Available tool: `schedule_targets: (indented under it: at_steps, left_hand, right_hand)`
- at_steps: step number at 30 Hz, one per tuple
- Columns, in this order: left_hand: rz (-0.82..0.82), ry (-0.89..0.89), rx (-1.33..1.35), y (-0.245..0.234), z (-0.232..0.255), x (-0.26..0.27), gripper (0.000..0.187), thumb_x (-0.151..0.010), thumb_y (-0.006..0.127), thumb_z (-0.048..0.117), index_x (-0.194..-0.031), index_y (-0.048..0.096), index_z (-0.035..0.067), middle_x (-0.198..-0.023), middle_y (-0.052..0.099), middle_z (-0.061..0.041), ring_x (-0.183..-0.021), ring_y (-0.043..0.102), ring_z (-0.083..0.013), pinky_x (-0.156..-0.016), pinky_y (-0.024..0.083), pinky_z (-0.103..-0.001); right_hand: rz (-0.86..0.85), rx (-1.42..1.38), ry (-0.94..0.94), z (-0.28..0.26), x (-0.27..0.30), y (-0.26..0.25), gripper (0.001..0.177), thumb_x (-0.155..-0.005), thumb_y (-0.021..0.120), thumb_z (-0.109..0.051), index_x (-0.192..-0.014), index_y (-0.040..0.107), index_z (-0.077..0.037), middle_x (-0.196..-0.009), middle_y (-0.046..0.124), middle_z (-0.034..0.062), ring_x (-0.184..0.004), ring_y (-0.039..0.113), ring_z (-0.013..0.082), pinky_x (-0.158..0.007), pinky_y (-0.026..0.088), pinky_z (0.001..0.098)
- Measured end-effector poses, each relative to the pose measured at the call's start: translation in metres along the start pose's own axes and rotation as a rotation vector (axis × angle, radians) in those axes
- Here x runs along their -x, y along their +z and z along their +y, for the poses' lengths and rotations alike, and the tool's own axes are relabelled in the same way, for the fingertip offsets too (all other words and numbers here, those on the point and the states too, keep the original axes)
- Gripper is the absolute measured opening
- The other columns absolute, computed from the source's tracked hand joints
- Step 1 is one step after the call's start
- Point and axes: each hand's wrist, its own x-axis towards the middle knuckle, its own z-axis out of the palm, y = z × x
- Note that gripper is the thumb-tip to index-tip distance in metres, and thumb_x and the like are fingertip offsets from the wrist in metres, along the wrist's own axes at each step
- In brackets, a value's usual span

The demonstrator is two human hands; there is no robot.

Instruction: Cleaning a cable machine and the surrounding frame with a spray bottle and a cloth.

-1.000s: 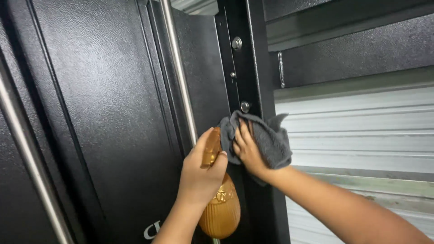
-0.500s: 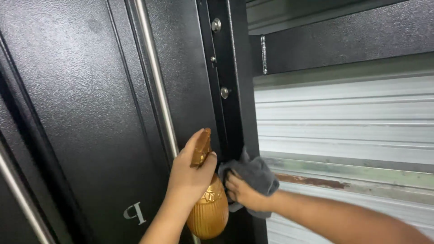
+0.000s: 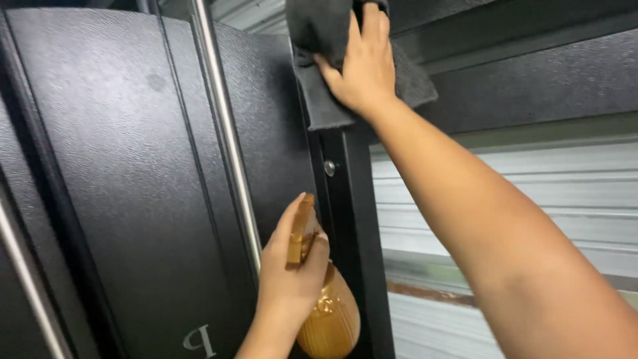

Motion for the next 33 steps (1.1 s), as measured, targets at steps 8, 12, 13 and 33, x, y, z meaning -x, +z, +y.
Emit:
schedule_targets:
  at_steps: [8, 12, 13, 33]
  left_hand:
    - [-0.06, -0.305, 0.056, -0.023, 0.014, 0.0, 0.067, -0.085, 0.061, 0.007, -0.15, 0.052, 0.022, -0.096, 0.074, -0.007, -0.085, 0.073, -0.0134, -0.08, 0.057, -0.027]
    - [-0.043, -0.215, 0.034, -0.026, 0.001, 0.004, 0.062, -0.085, 0.062, 0.005, -0.145, 0.051, 0.018, -0.098, 0.074, -0.007, -0.086, 0.072, -0.013, -0.08, 0.057, -0.027]
    - [-0.044, -0.227, 0.038, -0.024, 0.001, 0.005, 0.062, -0.085, 0.062, 0.005, -0.145, 0.051, 0.018, -0.098, 0.074, -0.007, -0.086, 0.072, -0.013, -0.08, 0.057, -0.027]
    - [0.038, -0.201, -0.064, 0.052, -0.064, 0.063, 0.071, -0.084, 0.067, 0.012, -0.15, 0.044, 0.007, -0.131, 0.066, -0.018, -0.118, 0.068, -0.0287, -0.098, 0.051, -0.036]
  right_hand:
    - [-0.117, -0.116, 0.072, 0.02, 0.005, 0.044, 0.083, -0.082, 0.076, -0.018, -0.156, 0.039, -0.009, -0.146, 0.047, 0.0224, -0.139, 0.038, 0.049, -0.12, 0.035, 0.0514]
    - [-0.115, -0.155, 0.018, 0.008, 0.038, 0.027, 0.078, -0.087, 0.072, -0.012, -0.158, 0.041, -0.008, -0.149, 0.046, 0.0232, -0.143, 0.037, 0.05, -0.122, 0.035, 0.0527]
    - [-0.127, -0.155, 0.02, 0.003, 0.049, 0.023, 0.078, -0.087, 0.072, -0.012, -0.158, 0.041, -0.008, -0.149, 0.046, 0.0232, -0.143, 0.037, 0.05, -0.122, 0.035, 0.0527]
    - [-0.358, -0.065, 0.206, -0.075, 0.307, -0.073, 0.088, -0.064, 0.08, -0.023, -0.14, 0.046, 0.004, -0.144, 0.039, 0.0337, -0.132, 0.035, 0.0563, -0.107, 0.033, 0.0645]
